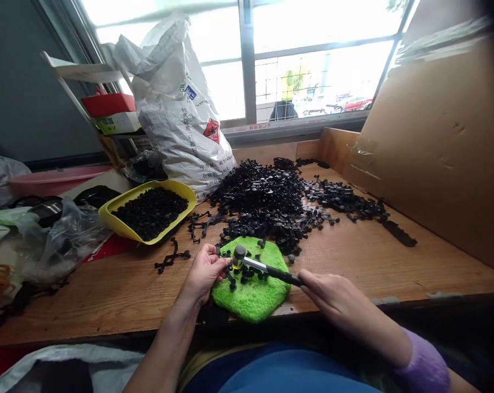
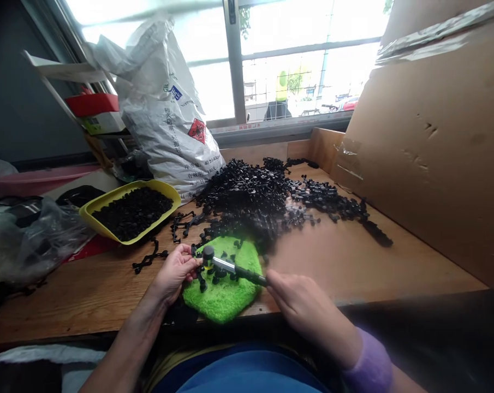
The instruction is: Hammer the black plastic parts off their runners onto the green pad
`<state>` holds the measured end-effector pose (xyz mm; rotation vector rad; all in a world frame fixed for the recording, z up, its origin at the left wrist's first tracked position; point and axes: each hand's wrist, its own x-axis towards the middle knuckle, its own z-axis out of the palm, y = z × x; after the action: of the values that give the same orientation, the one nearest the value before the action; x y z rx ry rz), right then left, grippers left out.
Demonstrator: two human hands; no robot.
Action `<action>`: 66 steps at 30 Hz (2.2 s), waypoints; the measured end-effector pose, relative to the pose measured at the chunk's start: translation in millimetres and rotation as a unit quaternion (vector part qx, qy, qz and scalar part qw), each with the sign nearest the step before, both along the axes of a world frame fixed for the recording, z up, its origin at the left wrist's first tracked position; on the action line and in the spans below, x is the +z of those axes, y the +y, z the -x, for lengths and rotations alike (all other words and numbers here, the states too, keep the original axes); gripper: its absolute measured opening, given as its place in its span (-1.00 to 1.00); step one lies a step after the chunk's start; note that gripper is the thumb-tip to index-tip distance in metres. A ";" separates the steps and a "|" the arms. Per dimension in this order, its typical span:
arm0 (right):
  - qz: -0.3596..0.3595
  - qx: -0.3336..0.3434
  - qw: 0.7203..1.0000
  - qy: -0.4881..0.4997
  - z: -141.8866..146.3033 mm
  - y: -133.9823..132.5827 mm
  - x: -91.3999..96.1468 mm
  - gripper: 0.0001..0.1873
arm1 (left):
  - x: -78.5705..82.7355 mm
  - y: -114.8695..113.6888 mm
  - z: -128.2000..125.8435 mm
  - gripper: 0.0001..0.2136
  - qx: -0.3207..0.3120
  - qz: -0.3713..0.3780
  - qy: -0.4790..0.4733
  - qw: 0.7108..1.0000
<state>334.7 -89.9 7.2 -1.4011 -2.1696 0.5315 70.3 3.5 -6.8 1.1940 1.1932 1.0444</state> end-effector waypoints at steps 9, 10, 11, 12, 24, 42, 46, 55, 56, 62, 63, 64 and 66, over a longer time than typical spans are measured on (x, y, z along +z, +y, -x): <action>0.000 -0.013 0.997 -0.080 1.9 -0.3 5.0 -0.74 | -1.2 0.9 -1.2 -0.66 0.002 -0.003 -0.005 1.000; -0.003 -0.012 0.997 -0.081 1.9 -0.1 4.6 -0.73 | -1.2 0.9 -1.5 -0.66 0.005 -0.005 -0.005 1.000; -0.006 -0.014 0.998 -0.065 2.3 0.0 4.7 -0.74 | -1.0 0.8 -1.7 -0.66 0.006 -0.005 -0.005 1.000; -0.005 -0.016 0.999 -0.047 3.0 0.1 5.2 -0.75 | -0.8 0.7 -1.9 -0.66 0.007 -0.006 -0.004 1.000; 0.050 -0.020 0.992 0.115 -7.7 0.6 -8.9 -0.72 | -5.5 2.6 9.4 -0.63 -0.009 0.025 -0.049 0.998; 0.078 -0.037 0.985 0.151 -12.0 1.6 -19.2 -0.67 | -0.2 0.3 6.6 -0.67 -0.068 0.040 -0.023 0.997; 0.087 -0.028 0.987 0.134 -10.8 1.9 -19.8 -0.69 | 4.4 -1.6 2.0 -0.69 -0.050 0.036 -0.021 0.998; 0.085 -0.030 0.986 0.141 -10.4 1.6 -22.8 -0.71 | 3.8 -2.4 2.0 -0.70 -0.040 0.027 -0.008 0.999; 0.084 -0.030 0.986 0.142 -10.4 1.4 -22.4 -0.71 | 3.3 -2.4 2.1 -0.70 -0.040 0.025 -0.006 0.999; 0.068 -0.032 0.991 0.115 -10.1 -0.7 -25.0 -0.73 | 0.9 -3.2 3.0 -0.66 -0.052 0.021 -0.006 0.998; 0.058 -0.032 0.991 0.113 -9.2 -1.4 -25.1 -0.74 | 0.9 -3.4 3.0 -0.66 -0.055 0.019 -0.005 0.998; 0.045 -0.033 0.992 0.115 -8.0 -2.1 -24.5 -0.74 | 1.1 -3.5 2.9 -0.65 -0.057 0.018 -0.004 0.998; 0.014 -0.036 0.993 0.113 -4.9 -2.8 -20.5 -0.75 | 2.0 -3.4 2.4 -0.66 -0.057 0.020 -0.006 0.998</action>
<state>339.6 -92.7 -13.4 -1.3564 -1.9329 0.6613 67.8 0.1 -4.8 1.2077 1.1187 0.9367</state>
